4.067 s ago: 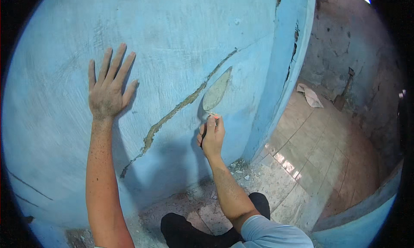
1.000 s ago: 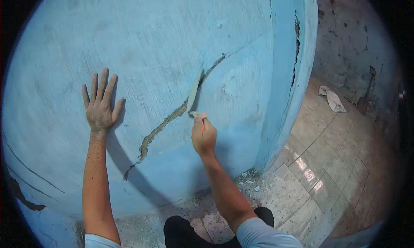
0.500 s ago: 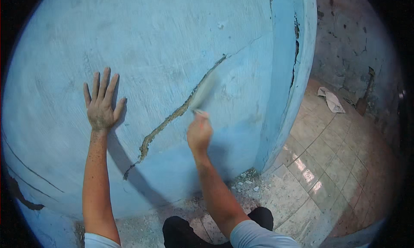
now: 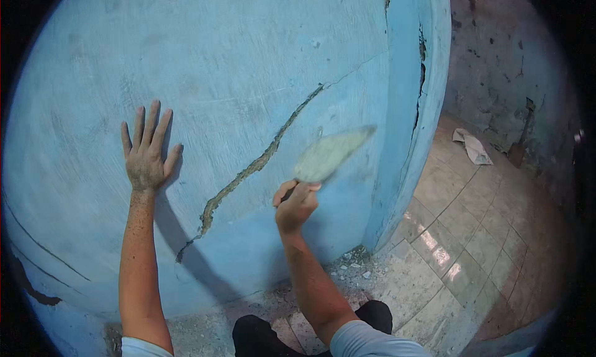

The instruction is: The person scrapes and smooths a crack in a blue wall using a trowel.

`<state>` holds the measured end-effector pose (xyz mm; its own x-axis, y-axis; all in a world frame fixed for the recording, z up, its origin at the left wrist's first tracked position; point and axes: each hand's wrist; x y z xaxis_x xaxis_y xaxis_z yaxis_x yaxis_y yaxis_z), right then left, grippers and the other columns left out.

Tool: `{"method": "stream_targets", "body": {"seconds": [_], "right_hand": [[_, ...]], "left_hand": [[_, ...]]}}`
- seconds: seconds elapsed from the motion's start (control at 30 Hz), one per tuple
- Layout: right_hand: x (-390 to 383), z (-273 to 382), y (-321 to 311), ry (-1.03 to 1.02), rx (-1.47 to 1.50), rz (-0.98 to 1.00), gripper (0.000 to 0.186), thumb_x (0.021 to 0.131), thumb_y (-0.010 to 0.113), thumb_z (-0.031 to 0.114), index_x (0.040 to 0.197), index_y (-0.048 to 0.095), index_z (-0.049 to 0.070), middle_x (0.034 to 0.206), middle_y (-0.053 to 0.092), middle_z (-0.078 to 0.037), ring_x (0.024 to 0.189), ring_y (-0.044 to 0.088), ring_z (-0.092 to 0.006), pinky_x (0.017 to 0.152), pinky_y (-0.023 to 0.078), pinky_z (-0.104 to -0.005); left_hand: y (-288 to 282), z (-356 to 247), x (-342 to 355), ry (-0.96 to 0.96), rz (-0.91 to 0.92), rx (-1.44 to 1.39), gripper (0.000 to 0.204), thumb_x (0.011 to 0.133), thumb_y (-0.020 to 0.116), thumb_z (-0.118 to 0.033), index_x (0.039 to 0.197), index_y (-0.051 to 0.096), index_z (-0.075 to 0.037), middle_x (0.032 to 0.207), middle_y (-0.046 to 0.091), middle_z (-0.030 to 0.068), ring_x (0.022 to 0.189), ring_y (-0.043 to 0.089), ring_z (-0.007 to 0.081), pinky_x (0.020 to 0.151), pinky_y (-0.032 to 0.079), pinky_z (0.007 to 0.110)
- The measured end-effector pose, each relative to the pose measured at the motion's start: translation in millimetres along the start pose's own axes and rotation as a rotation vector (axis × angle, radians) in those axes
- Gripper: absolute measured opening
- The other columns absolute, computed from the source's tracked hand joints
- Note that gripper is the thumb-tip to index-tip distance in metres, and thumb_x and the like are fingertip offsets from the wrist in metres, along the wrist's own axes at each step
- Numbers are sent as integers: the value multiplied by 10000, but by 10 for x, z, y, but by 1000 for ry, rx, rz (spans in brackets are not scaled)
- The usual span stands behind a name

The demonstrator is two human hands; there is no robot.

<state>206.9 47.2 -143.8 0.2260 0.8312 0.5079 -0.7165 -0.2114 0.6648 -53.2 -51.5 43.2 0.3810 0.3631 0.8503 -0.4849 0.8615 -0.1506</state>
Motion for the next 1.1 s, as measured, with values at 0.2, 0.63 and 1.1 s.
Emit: {"method": "stream_targets", "body": {"seconds": [0.2, 0.63, 1.1], "right_hand": [[-26, -138, 112, 114, -359, 0, 369, 1103, 501, 244, 824, 585, 16, 618, 557, -54, 524, 518, -185, 537, 444, -359], [-134, -298, 96, -87, -3, -4, 369, 1125, 420, 235, 837, 518, 26, 546, 463, -17, 447, 485, -127, 437, 429, -319], [356, -173, 173, 96, -404, 11, 525, 1138, 401, 406, 791, 527, 32, 604, 527, -53, 460, 493, -122, 418, 381, -293]], "left_hand": [[11, 80, -5, 1, 7, 27, 709, 961, 599, -566, 1606, 453, -310, 1727, 330, -56, 1615, 230, 211, 1334, 65, 531], [46, 1, 77, 2, 5, 6, 716, 964, 600, -570, 1608, 446, -299, 1732, 315, -48, 1620, 209, 206, 1338, 45, 524], [10, -27, 58, -8, 41, 3, 733, 961, 609, -568, 1617, 437, -290, 1733, 321, -28, 1618, 221, 226, 1330, 64, 541]]}}
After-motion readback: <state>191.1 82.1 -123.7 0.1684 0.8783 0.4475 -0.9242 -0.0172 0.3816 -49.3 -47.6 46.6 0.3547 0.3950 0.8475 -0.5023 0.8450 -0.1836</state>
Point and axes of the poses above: each hand's wrist, its own x-axis towards the middle knuckle, its own y-axis out of the palm, z = x × y
